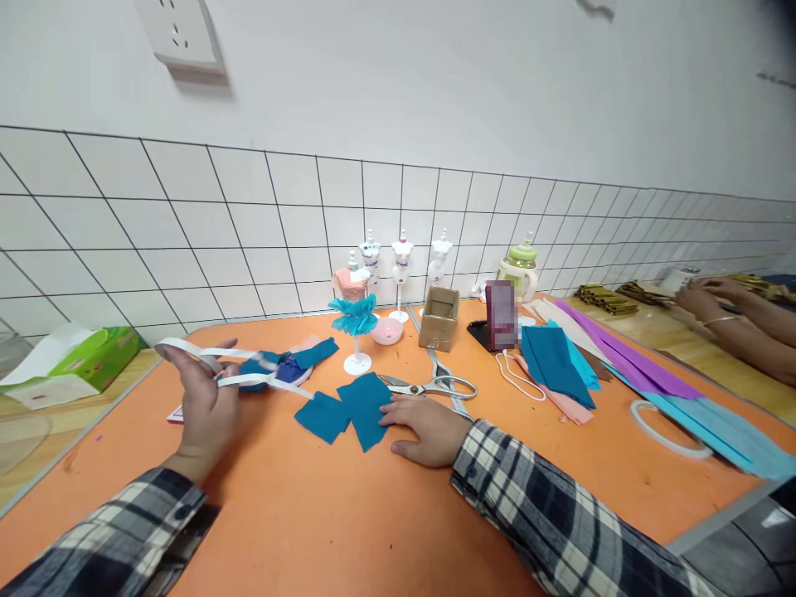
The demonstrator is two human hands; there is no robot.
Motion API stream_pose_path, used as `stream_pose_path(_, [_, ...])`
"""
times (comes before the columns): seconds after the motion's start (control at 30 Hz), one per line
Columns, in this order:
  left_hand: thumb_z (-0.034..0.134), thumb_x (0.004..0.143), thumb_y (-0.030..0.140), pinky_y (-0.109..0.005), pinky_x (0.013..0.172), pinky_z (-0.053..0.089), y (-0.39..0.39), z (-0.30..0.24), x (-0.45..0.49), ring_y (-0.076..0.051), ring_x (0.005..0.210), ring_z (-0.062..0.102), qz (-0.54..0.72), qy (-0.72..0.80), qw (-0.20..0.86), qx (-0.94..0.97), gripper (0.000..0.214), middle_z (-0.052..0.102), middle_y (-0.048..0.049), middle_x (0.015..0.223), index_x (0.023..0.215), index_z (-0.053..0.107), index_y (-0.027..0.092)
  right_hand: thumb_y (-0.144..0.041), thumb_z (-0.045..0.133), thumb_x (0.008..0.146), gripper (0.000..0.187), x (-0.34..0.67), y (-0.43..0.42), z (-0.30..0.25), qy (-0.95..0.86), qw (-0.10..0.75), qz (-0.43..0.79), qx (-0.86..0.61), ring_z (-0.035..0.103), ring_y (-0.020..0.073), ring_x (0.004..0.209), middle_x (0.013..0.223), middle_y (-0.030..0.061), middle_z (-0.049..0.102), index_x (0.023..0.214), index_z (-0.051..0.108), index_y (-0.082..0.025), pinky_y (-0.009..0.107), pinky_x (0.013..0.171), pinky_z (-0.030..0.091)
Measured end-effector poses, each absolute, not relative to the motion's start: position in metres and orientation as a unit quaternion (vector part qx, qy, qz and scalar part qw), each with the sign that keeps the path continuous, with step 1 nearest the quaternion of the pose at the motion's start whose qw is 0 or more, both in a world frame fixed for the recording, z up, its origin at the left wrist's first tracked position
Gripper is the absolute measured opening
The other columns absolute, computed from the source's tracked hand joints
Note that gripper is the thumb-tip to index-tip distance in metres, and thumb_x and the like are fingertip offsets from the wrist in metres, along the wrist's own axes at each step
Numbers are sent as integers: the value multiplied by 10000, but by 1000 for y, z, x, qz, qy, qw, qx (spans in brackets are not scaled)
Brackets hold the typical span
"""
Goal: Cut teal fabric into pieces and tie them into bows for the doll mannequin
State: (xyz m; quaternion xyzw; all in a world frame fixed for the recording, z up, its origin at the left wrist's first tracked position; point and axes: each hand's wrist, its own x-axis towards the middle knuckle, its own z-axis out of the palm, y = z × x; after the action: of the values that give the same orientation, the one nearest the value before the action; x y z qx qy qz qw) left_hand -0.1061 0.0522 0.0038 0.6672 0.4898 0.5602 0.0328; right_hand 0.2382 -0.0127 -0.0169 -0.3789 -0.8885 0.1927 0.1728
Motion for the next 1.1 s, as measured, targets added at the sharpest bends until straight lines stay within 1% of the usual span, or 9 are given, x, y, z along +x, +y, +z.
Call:
stream_pose_path(0.1, [571, 817, 155, -370, 770, 567, 57, 6, -125, -249, 1136, 560, 552, 500, 76, 663, 1097, 435, -184, 1432, 1465, -311, 225, -338, 644, 819, 381, 238, -12, -17, -893, 194, 189, -360, 493, 274, 1303, 1351, 104, 591, 1173, 677, -200, 450, 1132, 335])
stream_pose_path(0.17, [600, 818, 174, -390, 825, 554, 50, 8, -123, -266, 1171, 540, 531, 488, 63, 690, 1094, 523, -158, 1348, 1490, -261, 216, -310, 637, 824, 313, 237, -12, -14, -892, 220, 178, -353, 509, 255, 1288, 1319, 104, 614, 1109, 698, -195, 428, 1135, 334])
stream_pose_path(0.27, [415, 938, 192, -430, 827, 550, 29, 8, -96, -229, 957, 639, 471, 470, 84, 742, 821, 591, -151, 1294, 1532, -149, 243, -277, 634, 826, 239, 230, -19, -7, -873, 266, 147, -382, 528, 253, 1260, 1248, 97, 653, 1040, 700, -196, 427, 1102, 368])
stream_pose_path(0.37, [470, 898, 177, -584, 1009, 405, 6, 2, -56, -323, 1200, 528, 399, 414, 3, 818, 897, 530, -176, 1399, 1531, -164, 215, -325, 583, 878, 296, 215, -31, 1, -813, 349, 133, -447, 578, 241, 1157, 1190, 93, 666, 1141, 638, -199, 422, 1010, 438])
stream_pose_path(0.5, [495, 813, 121, -594, 1032, 380, -17, -13, -18, -337, 1311, 446, 352, 360, 81, 860, 1023, 298, -195, 1562, 1499, -257, 228, -374, 526, 918, 324, 190, -44, 4, -745, 452, 201, -447, 609, 191, 1040, 1155, 61, 662, 1203, 578, -228, 324, 869, 494])
stream_pose_path(0.67, [449, 776, 90, -631, 1090, 280, -25, -25, -8, -338, 1399, 326, 332, 333, 179, 864, 1002, 242, -123, 1601, 1516, -201, 272, -315, 526, 898, 154, 166, -45, -5, -664, 479, 277, -503, 597, 136, 690, 771, 2, 677, 858, 631, -209, 247, 642, 462])
stream_pose_path(0.77, [366, 907, 200, -556, 1144, 258, -25, -23, -7, -297, 1443, 276, 370, 305, 300, 825, 771, 290, -101, 1587, 1556, -45, 262, -303, 531, 883, 160, 151, -42, -12, -642, 470, 307, -522, 548, 118, 597, 661, -22, 623, 779, 605, -206, 233, 562, 412])
stream_pose_path(0.87, [364, 978, 340, -473, 1125, 341, -28, -20, -3, -281, 1397, 376, 411, 320, 385, 762, 642, 394, -132, 1530, 1560, 115, 231, -285, 510, 885, 156, 139, -39, -17, -642, 463, 326, -516, 546, 116, 595, 659, -24, 617, 774, 583, -204, 230, 543, 396])
stream_pose_path(1.1, [357, 1003, 384, -392, 916, 501, -21, -14, -11, -240, 1069, 627, 460, 423, 301, 720, 541, 664, -116, 1216, 1504, 259, 206, -199, 594, 793, 81, 172, -42, -8, -797, 369, 152, -454, 611, 183, 822, 873, 32, 670, 857, 644, -204, 306, 743, 472])
